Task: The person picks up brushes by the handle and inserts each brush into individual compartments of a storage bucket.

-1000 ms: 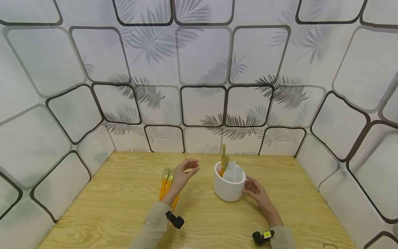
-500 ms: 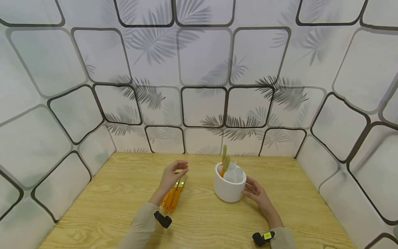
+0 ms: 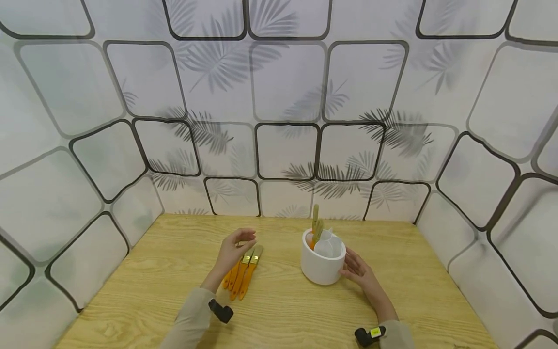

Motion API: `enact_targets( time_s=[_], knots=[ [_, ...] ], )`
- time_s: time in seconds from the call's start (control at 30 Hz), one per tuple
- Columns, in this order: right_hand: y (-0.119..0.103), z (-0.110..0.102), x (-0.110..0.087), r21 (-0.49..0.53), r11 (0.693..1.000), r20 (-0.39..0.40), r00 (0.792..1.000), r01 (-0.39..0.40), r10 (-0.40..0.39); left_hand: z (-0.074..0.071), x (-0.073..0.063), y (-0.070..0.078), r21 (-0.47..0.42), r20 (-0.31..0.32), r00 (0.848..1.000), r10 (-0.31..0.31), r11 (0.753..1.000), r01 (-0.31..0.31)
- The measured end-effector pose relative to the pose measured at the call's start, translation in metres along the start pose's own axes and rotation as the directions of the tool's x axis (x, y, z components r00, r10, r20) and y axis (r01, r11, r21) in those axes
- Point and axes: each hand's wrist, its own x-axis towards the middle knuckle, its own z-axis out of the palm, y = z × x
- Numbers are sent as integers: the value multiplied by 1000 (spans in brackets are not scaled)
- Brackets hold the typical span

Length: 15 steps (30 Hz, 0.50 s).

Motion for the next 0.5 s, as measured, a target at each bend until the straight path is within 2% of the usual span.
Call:
enact_targets(
  time_s=[0.13,0.3,0.37,0.5],
  knots=[
    [0,-1,0,-12,1000,4,1000,-13,13,-2,-3,-2,0,-10,1000,12,1000,-12],
    [1,-1,0,-28,999,6,1000,-23,24,-7,-10,20,-7,1,1000,16,1000,-16],
    [1,-1,0,-27,999,7,1000,-23,23,-10,-13,30,-5,15,1000,-2,1000,2],
    [1,-1,0,-13,1000,6,1000,-8,8,-13,-16,30,-8,14,1000,-12,1000,12]
  ],
)
